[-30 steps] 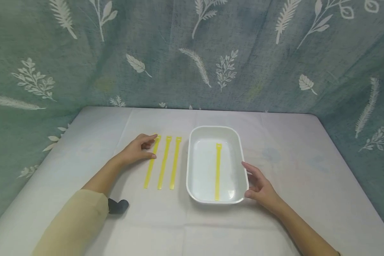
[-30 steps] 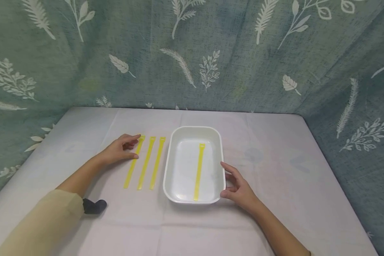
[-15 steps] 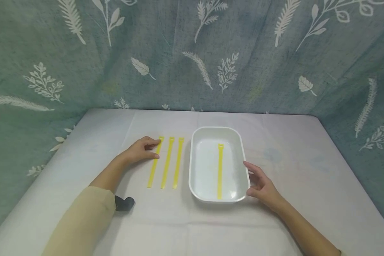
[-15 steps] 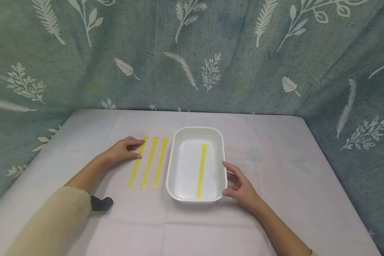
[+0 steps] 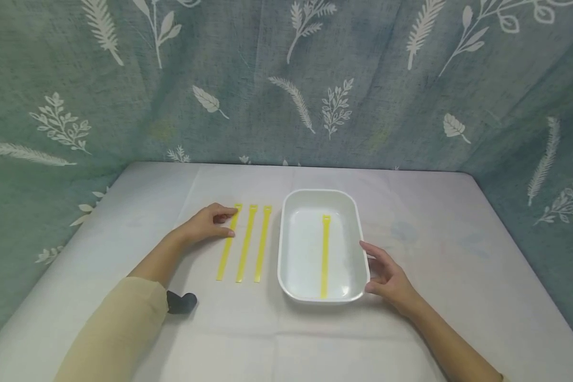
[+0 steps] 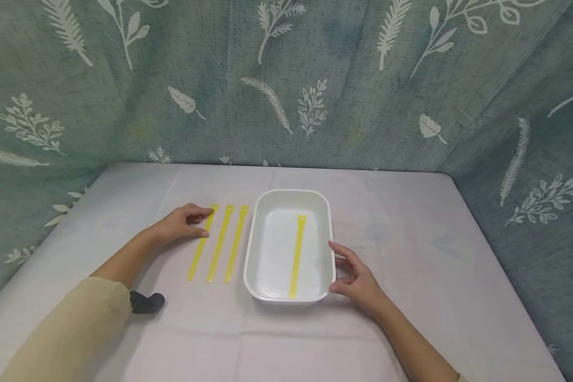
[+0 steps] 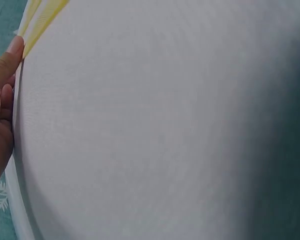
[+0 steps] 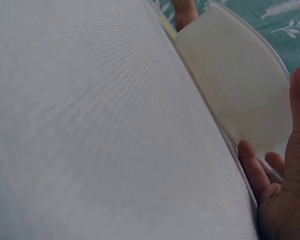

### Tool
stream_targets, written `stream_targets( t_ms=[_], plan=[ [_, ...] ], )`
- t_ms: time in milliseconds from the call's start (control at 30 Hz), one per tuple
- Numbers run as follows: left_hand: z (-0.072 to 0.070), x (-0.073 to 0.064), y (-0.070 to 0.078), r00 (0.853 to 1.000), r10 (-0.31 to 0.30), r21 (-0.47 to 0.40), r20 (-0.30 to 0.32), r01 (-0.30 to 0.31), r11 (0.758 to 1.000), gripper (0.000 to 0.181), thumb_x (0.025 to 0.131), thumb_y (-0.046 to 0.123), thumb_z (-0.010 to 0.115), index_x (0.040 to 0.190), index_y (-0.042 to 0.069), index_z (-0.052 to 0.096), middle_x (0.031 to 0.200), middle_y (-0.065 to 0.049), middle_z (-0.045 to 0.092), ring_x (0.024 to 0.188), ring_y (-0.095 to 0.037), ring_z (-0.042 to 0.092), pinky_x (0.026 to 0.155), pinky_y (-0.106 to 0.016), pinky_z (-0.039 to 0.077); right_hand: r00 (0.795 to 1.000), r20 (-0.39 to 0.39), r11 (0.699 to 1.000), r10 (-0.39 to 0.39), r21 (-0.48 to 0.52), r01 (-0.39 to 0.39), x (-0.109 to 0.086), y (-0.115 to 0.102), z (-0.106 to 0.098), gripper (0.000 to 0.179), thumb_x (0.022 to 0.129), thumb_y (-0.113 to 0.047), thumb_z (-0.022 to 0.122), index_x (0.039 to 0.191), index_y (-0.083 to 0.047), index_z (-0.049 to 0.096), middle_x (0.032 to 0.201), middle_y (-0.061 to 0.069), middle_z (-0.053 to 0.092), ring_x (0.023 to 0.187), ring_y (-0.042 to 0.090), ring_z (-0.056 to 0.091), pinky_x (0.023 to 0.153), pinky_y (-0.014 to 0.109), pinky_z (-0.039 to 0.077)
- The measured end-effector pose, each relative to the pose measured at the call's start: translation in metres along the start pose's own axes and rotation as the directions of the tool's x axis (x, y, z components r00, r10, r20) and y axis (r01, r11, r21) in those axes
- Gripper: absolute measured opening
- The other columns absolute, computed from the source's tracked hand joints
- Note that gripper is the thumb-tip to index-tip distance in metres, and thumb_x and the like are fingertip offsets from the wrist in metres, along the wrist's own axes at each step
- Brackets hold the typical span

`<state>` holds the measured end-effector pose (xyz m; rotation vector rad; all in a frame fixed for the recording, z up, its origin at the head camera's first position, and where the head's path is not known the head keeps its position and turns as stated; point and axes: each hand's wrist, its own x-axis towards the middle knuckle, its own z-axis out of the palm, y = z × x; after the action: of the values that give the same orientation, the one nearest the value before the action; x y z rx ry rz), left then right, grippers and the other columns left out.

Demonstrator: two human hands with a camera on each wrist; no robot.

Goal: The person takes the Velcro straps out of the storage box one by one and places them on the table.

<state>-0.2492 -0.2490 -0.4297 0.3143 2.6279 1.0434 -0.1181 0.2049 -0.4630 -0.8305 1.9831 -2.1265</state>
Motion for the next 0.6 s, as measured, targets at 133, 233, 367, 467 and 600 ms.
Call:
stream_targets(
  t_ms=[133, 233, 367, 467, 600],
  plan=[
    [-0.001, 0.001, -0.004, 0.999, 0.029, -0.051, -0.019, -0.029, 0.998, 0.074, 0.075, 0.026, 0.081, 0.137, 0.004, 0.049, 0.124, -0.016, 0.051, 0.110, -0.028, 0.049, 0.101, -0.043, 0.040, 1.000, -0.005, 1.000, 0.010, -0.003, -0.010, 0.001, 0.000, 0.000, 0.080, 0.082, -0.023, 0.073, 0.146, -0.002, 0.030, 0.137, 0.012, 0.047, 0.117, 0.013, 0.056, 0.075, 0.034, 0.057],
    [-0.004, 0.001, -0.005, 0.999, 0.048, -0.081, -0.015, -0.049, 0.995, 0.074, 0.076, 0.026, 0.080, 0.139, 0.003, 0.047, 0.124, -0.017, 0.051, 0.110, -0.027, 0.051, 0.099, -0.040, 0.042, 1.000, -0.006, 1.000, 0.013, -0.002, -0.013, 0.002, 0.001, 0.000, 0.080, 0.081, -0.024, 0.074, 0.145, -0.002, 0.031, 0.137, 0.010, 0.047, 0.116, 0.012, 0.056, 0.075, 0.034, 0.057],
    [-0.008, 0.001, 0.000, 0.998, 0.063, -0.125, -0.009, -0.063, 0.990, 0.072, 0.079, 0.024, 0.077, 0.141, 0.005, 0.044, 0.123, -0.016, 0.051, 0.109, -0.026, 0.050, 0.095, -0.033, 0.044, 1.000, -0.008, 1.000, 0.018, -0.005, -0.018, 0.004, 0.001, 0.001, 0.080, 0.080, -0.023, 0.074, 0.145, -0.004, 0.032, 0.137, 0.004, 0.048, 0.116, 0.010, 0.056, 0.075, 0.033, 0.057],
    [-0.008, 0.002, 0.005, 0.997, 0.075, -0.169, -0.010, -0.076, 0.983, 0.071, 0.080, 0.021, 0.077, 0.141, 0.007, 0.044, 0.124, -0.016, 0.051, 0.111, -0.026, 0.049, 0.094, -0.029, 0.045, 0.999, -0.010, 0.999, 0.033, 0.022, -0.033, 0.004, 0.000, 0.000, 0.080, 0.079, -0.020, 0.076, 0.145, -0.006, 0.034, 0.137, 0.000, 0.049, 0.116, 0.010, 0.056, 0.075, 0.033, 0.057],
    [-0.006, 0.005, 0.013, 0.994, 0.105, -0.198, 0.005, -0.102, 0.975, 0.071, 0.080, 0.020, 0.077, 0.141, 0.006, 0.043, 0.127, -0.017, 0.050, 0.116, -0.028, 0.050, 0.099, -0.032, 0.045, 0.999, 0.001, 0.998, 0.041, 0.052, -0.041, 0.002, -0.002, -0.002, 0.080, 0.078, -0.014, 0.076, 0.145, -0.005, 0.034, 0.138, -0.001, 0.048, 0.118, 0.011, 0.055, 0.075, 0.033, 0.057]
  ],
)
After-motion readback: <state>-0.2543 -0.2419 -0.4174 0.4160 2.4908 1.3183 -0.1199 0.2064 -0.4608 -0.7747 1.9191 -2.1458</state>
